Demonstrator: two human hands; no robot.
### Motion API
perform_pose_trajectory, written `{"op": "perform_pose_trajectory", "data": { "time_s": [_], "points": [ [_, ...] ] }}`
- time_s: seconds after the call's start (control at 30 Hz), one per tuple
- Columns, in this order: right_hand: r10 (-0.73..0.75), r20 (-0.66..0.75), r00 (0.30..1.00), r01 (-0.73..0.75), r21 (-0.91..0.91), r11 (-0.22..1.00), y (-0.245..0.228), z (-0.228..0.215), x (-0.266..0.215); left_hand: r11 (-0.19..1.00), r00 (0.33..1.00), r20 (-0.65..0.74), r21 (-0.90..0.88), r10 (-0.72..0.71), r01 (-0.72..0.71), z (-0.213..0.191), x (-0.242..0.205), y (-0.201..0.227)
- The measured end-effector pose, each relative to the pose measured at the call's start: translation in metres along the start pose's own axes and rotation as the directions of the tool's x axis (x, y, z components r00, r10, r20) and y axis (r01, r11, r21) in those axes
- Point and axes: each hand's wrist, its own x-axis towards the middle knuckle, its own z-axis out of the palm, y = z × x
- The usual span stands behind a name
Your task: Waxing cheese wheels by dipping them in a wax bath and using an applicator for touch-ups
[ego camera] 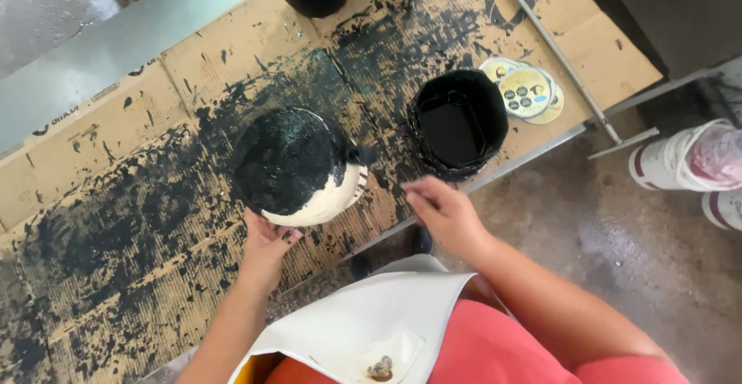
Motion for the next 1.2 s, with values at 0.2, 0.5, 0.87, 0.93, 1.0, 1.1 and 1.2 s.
{"op": "perform_pose_trajectory", "data": {
  "time_s": [0.2, 0.5, 0.87, 0.93, 1.0, 1.1, 1.2],
  "points": [
    [-0.128, 0.056, 0.990, 0.132, -0.084, 0.988, -0.013, 0.014, 0.072, 0.999, 1.000, 0.021, 0.028, 0.022, -0.023, -0.009, 0.003, -0.003],
    [0.148, 0.162, 0.976, -0.179, 0.195, 0.964, 0.018, -0.002, -0.011, 0.998, 1.000, 0.030, 0.059, -0.006, 0.004, -0.063, 0.020, -0.049],
    [-0.010, 0.248, 0.969, -0.115, 0.486, 0.866, 0.028, 0.027, 0.072, 0.994, 0.996, 0.012, 0.067, 0.085, -0.085, -0.049, 0.018, -0.044],
    [-0.038, 0.278, 0.960, -0.095, 0.449, 0.889, 0.007, 0.024, 0.085, 0.994, 0.994, -0.038, 0.045, 0.102, -0.100, -0.029, 0.004, -0.044],
    [-0.054, 0.317, 0.947, -0.087, 0.414, 0.906, -0.013, 0.025, 0.095, 0.994, 0.990, -0.093, 0.030, 0.107, -0.104, -0.009, -0.013, -0.037],
    [-0.085, 0.389, 0.917, -0.107, 0.444, 0.890, -0.026, 0.027, 0.107, 0.983, 0.977, -0.152, 0.129, 0.148, -0.129, 0.033, -0.028, -0.016],
    [-0.093, 0.347, 0.933, -0.074, 0.438, 0.896, -0.015, 0.022, 0.085, 0.940, 0.945, -0.128, 0.211, 0.300, -0.269, 0.061, -0.033, 0.015]
  ]
}}
